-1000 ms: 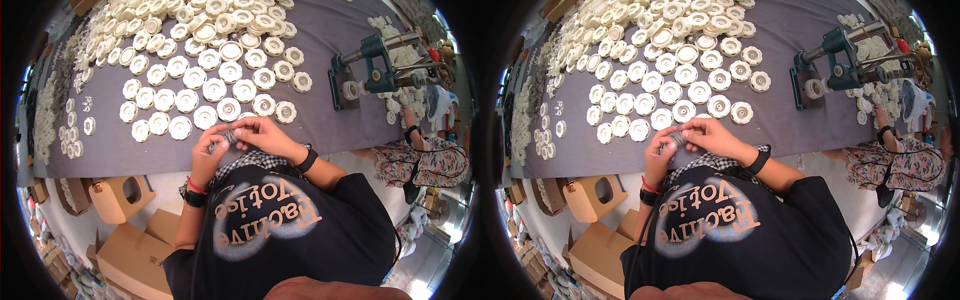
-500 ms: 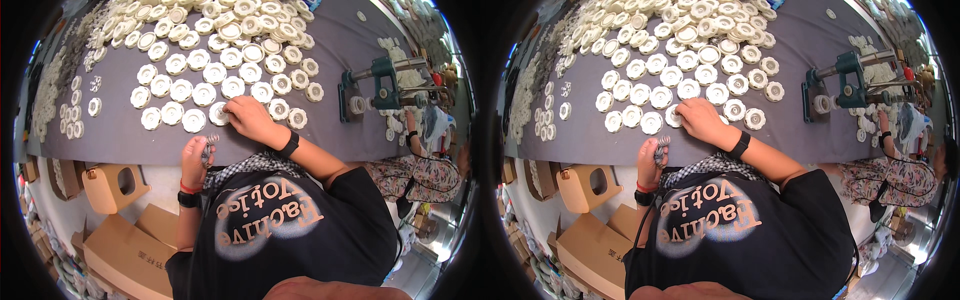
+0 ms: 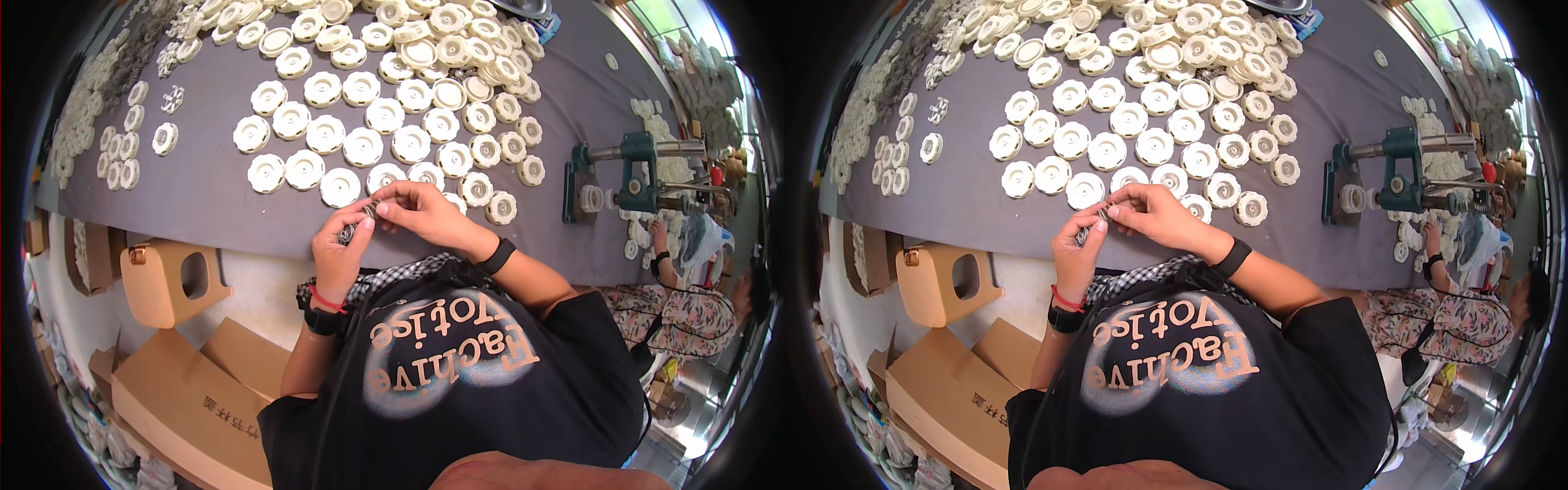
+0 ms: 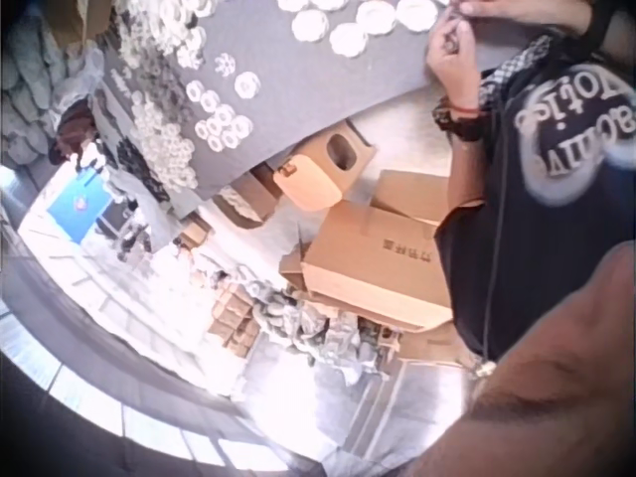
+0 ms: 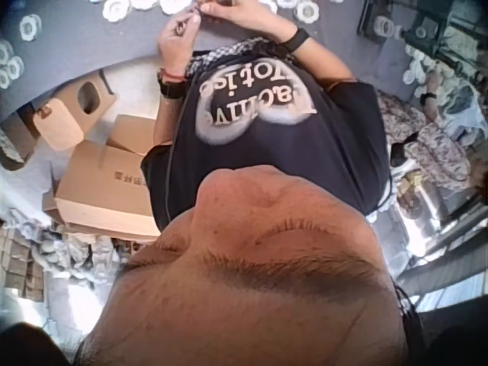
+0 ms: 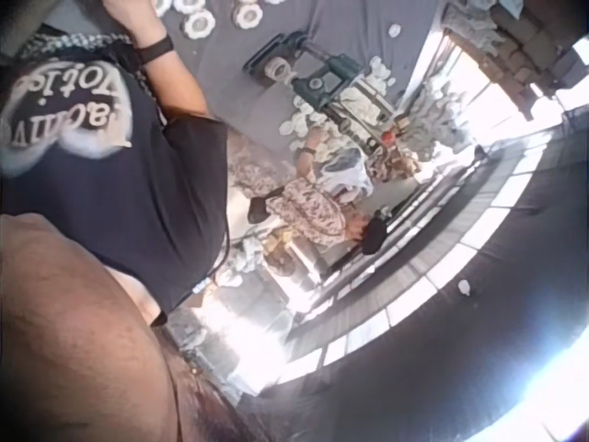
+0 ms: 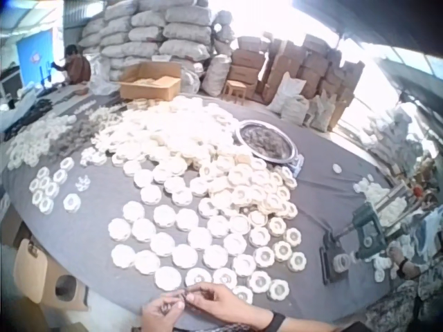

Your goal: Assembling small white plastic components with metal screws on a factory table.

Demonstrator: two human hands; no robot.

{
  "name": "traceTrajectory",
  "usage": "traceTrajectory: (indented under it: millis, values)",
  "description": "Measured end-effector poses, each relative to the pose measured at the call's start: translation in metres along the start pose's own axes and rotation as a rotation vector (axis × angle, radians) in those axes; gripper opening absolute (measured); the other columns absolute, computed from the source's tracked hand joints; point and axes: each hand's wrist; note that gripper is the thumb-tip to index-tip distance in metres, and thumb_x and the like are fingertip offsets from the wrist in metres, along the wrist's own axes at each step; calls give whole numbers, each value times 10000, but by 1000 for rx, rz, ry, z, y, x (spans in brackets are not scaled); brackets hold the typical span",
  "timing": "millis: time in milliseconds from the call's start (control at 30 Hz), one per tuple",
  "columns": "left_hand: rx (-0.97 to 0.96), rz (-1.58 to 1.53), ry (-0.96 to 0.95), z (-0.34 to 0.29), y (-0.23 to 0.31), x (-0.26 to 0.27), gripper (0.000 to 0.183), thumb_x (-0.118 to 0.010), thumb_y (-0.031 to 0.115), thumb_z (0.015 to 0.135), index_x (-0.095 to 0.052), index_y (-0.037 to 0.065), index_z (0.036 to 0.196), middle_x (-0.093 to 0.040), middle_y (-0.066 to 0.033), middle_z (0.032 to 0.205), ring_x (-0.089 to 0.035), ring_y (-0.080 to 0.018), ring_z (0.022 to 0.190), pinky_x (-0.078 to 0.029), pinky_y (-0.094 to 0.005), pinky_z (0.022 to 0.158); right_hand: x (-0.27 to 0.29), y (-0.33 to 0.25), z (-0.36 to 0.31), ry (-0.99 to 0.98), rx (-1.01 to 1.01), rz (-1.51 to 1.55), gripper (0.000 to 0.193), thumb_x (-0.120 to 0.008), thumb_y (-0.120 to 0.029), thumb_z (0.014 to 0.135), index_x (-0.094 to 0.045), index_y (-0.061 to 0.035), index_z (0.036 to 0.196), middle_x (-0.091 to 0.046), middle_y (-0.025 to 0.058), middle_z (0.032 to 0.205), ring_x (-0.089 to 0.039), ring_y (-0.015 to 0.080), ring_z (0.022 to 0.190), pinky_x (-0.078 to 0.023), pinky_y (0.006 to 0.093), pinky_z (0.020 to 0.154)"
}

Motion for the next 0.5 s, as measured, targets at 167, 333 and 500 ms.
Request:
traceTrajectory:
  millis: [167,333,500]
  values:
    - [408,-412,75,-6,11,12,91,-602,94,871,-623,14,911,-645,-67,939,-538,-54,731,-422,-185,581,-8,-13,1,58,496,-679,281,-681,-155,826,-600,-27,1062,-624,65,814,-589,174,699,-491,301,649]
    - [536,-645,-6,-14,14,39,75,-575,114,901,-583,42,883,-624,-59,901,-539,-67,699,-409,-187,511,-10,-9,14,-109,972,-1008,368,-753,-116,729,-576,-36,1042,-612,103,857,-586,252,716,-481,343,620]
    - [573,-412,-26,-20,18,50,144,-533,174,937,-566,43,888,-610,-38,839,-539,-62,690,-413,-184,504,-25,-9,22,-103,996,-784,342,-762,-95,736,-562,-15,1002,-613,101,878,-603,205,739,-487,289,645]
Point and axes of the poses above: each hand's wrist, its own z-axis towards the middle knuckle, its own x-axis out of the back of the hand, y = z × x
